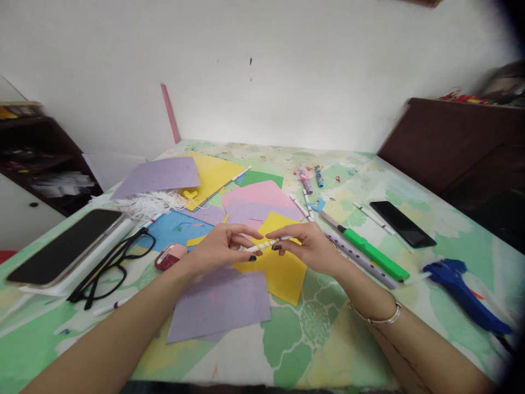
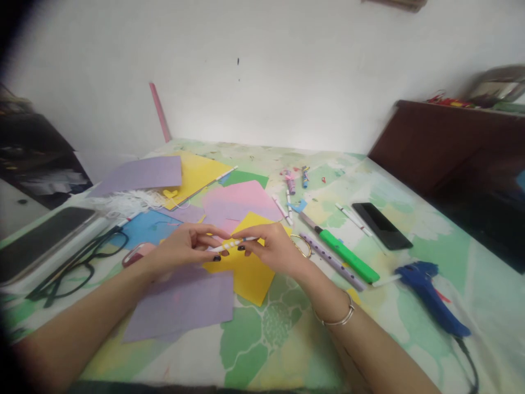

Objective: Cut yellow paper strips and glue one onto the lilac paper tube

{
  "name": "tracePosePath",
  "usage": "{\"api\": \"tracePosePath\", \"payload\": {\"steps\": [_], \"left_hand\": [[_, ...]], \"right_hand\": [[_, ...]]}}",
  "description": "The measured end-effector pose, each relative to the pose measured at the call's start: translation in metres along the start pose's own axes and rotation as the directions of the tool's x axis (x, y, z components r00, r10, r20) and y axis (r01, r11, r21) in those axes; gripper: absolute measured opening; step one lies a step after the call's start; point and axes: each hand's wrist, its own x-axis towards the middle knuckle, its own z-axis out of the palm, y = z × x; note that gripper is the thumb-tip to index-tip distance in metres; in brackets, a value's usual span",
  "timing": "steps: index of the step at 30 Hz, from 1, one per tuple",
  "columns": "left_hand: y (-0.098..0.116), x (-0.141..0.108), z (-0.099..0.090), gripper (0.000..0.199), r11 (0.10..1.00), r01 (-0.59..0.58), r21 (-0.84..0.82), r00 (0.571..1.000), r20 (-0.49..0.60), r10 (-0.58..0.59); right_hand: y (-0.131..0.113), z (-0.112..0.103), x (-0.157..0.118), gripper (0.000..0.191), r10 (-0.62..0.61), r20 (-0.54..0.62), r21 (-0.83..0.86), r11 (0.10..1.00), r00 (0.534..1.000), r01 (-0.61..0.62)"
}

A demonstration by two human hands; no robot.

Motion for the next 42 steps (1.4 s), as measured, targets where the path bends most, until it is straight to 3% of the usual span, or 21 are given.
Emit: {"api": "tracePosePath", "payload": {"steps": [3, 6, 9, 13, 17, 25, 33, 37, 42], "left_hand": [[-0.002, 0.000, -0.003, 0.043, 0.997, 0.019, -0.075, 1.000, 0.016, -0.018], [-0.002, 0.000, -0.005, 0.037, 0.994, 0.018, -0.109, 1.000, 0.014, -0.016], [-0.003, 0.000, -0.005, 0.027, 0.990, -0.008, -0.140, 1.000, 0.011, 0.009], [-0.002, 0.001, -0.001, 0.025, 0.982, 0.036, -0.187, 0.999, 0.047, -0.028], [-0.005, 0.003, 0.001, 0.029, 0.970, 0.079, -0.229, 0.994, 0.091, -0.059], [-0.011, 0.004, 0.009, 0.038, 0.940, 0.024, -0.341, 0.996, 0.088, 0.006], [0.000, -0.003, 0.019, 0.037, 0.906, 0.056, -0.419, 0.987, 0.162, 0.015], [0.001, -0.003, 0.021, 0.046, 0.926, 0.015, -0.378, 0.990, 0.137, 0.040], [-0.002, -0.001, 0.022, 0.041, 0.967, -0.029, -0.253, 0.995, 0.089, 0.053]], "right_hand": [[-0.001, -0.001, 0.000, 0.020, -0.216, -0.009, -0.224, 0.952, 0.976, 0.209], [0.002, -0.001, -0.001, 0.019, -0.438, 0.006, -0.507, 0.773, 0.899, 0.380], [0.006, 0.001, 0.000, 0.018, -0.574, 0.033, -0.685, 0.584, 0.818, 0.437], [0.009, 0.003, -0.001, 0.014, -0.622, 0.036, -0.765, 0.487, 0.782, 0.423], [0.009, 0.007, -0.003, 0.014, -0.656, 0.024, -0.781, 0.458, 0.754, 0.423], [0.009, 0.014, -0.004, 0.022, -0.733, -0.051, -0.770, 0.461, 0.678, 0.440], [0.012, 0.015, -0.005, 0.034, -0.730, -0.046, -0.748, 0.477, 0.682, 0.461], [0.016, 0.016, -0.005, 0.047, -0.718, -0.076, -0.763, 0.489, 0.692, 0.424], [0.016, 0.017, -0.005, 0.050, -0.727, -0.093, -0.764, 0.490, 0.680, 0.420]]}}
